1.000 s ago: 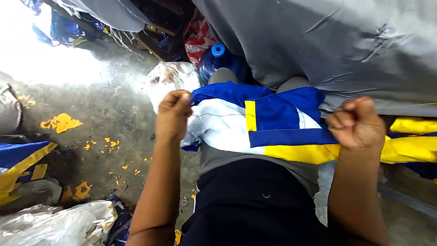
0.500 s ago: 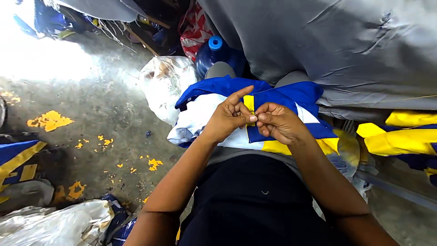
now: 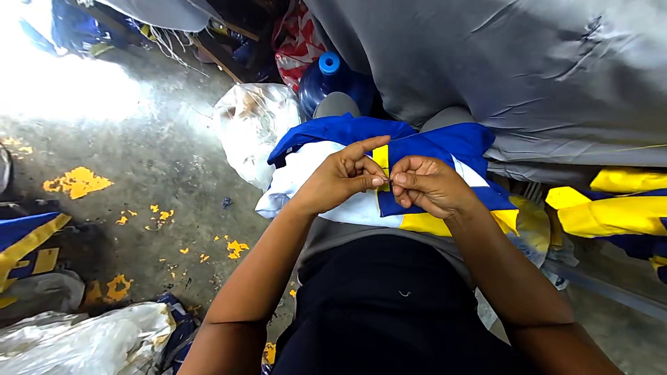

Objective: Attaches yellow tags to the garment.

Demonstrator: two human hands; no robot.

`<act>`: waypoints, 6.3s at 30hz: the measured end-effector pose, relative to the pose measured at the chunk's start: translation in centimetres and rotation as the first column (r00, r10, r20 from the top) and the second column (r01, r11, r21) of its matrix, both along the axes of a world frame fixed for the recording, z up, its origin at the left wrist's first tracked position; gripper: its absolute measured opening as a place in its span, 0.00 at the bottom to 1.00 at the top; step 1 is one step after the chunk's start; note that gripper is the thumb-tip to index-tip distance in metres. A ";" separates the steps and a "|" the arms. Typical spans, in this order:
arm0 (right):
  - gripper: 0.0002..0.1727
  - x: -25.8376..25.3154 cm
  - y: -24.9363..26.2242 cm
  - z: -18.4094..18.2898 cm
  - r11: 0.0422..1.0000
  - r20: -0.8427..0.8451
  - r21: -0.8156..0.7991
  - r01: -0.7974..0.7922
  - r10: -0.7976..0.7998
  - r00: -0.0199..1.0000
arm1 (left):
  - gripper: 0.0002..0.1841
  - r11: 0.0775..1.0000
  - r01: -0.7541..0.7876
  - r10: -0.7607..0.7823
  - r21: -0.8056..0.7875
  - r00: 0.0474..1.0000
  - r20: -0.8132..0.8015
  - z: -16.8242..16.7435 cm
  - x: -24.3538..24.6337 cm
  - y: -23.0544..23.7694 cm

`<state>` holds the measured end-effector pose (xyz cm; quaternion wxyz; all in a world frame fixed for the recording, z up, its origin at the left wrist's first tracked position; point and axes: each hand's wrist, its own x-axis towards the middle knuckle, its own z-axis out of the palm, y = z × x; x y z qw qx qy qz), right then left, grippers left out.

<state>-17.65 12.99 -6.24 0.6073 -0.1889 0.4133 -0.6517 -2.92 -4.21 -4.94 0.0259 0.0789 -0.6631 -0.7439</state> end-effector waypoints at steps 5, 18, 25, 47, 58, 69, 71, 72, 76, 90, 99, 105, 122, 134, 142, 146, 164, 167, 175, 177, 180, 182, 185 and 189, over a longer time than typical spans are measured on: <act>0.09 0.2 -0.2 -0.2 0.999 0.070 -0.010 0.049 -0.049 0.996 | 0.30 0.996 -0.076 0.076 -0.050 0.997 0.006 0.1 -0.3 0.4; 0.03 1.5 -0.3 -0.1 0.972 -0.784 0.136 0.191 -0.012 0.620 | 0.21 0.744 -0.124 0.076 -0.657 0.992 -0.101 1.5 -1.0 1.3; 0.08 2.4 -0.2 -1.2 0.917 -0.194 0.041 0.396 -0.381 0.904 | 0.20 0.683 -0.396 0.269 -0.614 0.918 -0.293 0.4 -0.8 3.0; 0.16 3.4 -1.0 0.8 0.943 0.525 0.239 0.233 -0.327 0.785 | 0.17 0.671 -0.531 0.321 -0.518 0.837 -0.442 -1.6 0.2 3.9; 0.03 2.4 0.9 0.7 0.994 -0.602 -0.043 0.101 -0.106 0.792 | 0.24 0.948 -0.049 0.064 -0.313 0.997 0.037 1.8 0.2 0.2; 0.10 3.1 -0.4 -1.4 0.908 -0.090 0.041 0.417 -0.413 0.906 | 0.20 0.606 -0.446 0.221 -0.659 0.890 -0.399 -0.8 -0.5 4.1; 0.12 2.9 -0.3 -0.8 0.917 0.063 0.131 0.378 -0.388 0.919 | 0.21 0.634 -0.487 0.287 -0.601 0.869 -0.402 -0.8 -0.5 4.1; 0.13 2.8 -0.4 -0.6 0.919 0.114 0.173 0.354 -0.375 0.920 | 0.21 0.626 -0.514 0.306 -0.587 0.854 -0.421 -0.8 -0.5 4.0; 0.15 2.8 -0.4 -0.4 0.935 0.289 0.236 0.264 -0.327 0.900 | 0.19 0.570 -0.582 0.319 -0.580 0.807 -0.496 -0.8 -0.7 3.8; 0.16 3.3 -0.4 0.6 0.954 0.547 0.243 0.178 -0.286 0.787 | 0.14 0.488 -0.625 0.259 -0.609 0.770 -0.582 -1.3 -0.5 3.9; 0.15 3.4 -0.6 0.5 0.944 0.545 0.257 0.208 -0.319 0.775 | 0.12 0.463 -0.629 0.242 -0.625 0.768 -0.593 -1.2 -0.1 3.9; 0.16 3.9 -0.6 -0.1 0.946 0.546 0.267 0.185 -0.307 0.780 | 0.12 0.432 -0.669 0.240 -0.606 0.732 -0.638 -1.1 -0.5 3.8; 0.21 4.3 -0.4 -0.1 0.956 0.573 0.259 0.135 -0.264 0.776 | 0.08 0.392 -0.678 0.172 -0.622 0.718 -0.675 -1.2 -0.2 3.7; 0.19 4.4 0.3 -0.1 0.988 0.505 0.136 0.077 -0.136 0.852 | 0.08 0.405 -0.645 0.210 -0.648 0.755 -0.621 -1.8 0.1 3.5; 0.17 4.4 0.1 0.9 0.960 0.505 0.268 0.083 -0.213 0.836 | 0.09 0.474 -0.622 0.234 -0.623 0.771 -0.592 -1.7 0.4 3.6; 0.15 4.0 0.0 0.8 0.953 0.533 0.299 0.045 -0.206 0.821 | 0.08 0.503 -0.612 0.213 -0.610 0.772 -0.599 -2.1 0.6 3.8; 0.15 4.0 0.5 1.1 0.969 0.122 0.178 0.171 -0.194 0.973 | 0.10 0.575 -0.507 0.192 -0.642 0.847 -0.496 -2.4 1.9 3.7; 0.11 3.6 0.8 1.0 0.986 -0.159 0.107 0.131 -0.113 0.981 | 0.16 0.688 -0.405 0.217 -0.602 0.906 -0.362 -1.8 2.0 3.4; 0.06 3.3 0.7 0.7 0.976 -0.732 0.056 0.209 -0.103 0.674 | 0.18 0.599 -0.396 0.136 -0.697 0.907 -0.398 -0.6 1.2 3.5; 0.06 3.2 0.6 0.8 0.972 -0.459 0.037 0.232 -0.190 0.868 | 0.17 0.566 -0.451 0.125 -0.691 0.875 -0.469 -1.0 1.1 4.0; 0.10 3.9 0.5 0.5 0.962 -0.172 -0.022 0.273 -0.273 0.947 | 0.18 0.564 -0.494 0.125 -0.662 0.843 -0.523 -1.5 1.0 4.6; 0.10 4.2 0.4 0.2 0.952 -0.104 -0.043 0.304 -0.307 0.946 | 0.20 0.561 -0.504 0.123 -0.657 0.835 -0.536 -1.5 0.9 4.6; 0.10 4.6 0.4 -0.1 0.936 -0.096 -0.085 0.341 -0.348 0.932 | 0.22 0.566 -0.499 0.112 -0.657 0.836 -0.538 -1.3 0.9 4.6; 0.10 4.7 0.4 -0.4 0.923 -0.167 -0.124 0.365 -0.382 0.909 | 0.28 0.734 -0.396 0.179 -0.552 0.897 -0.405 -0.9 1.0 4.6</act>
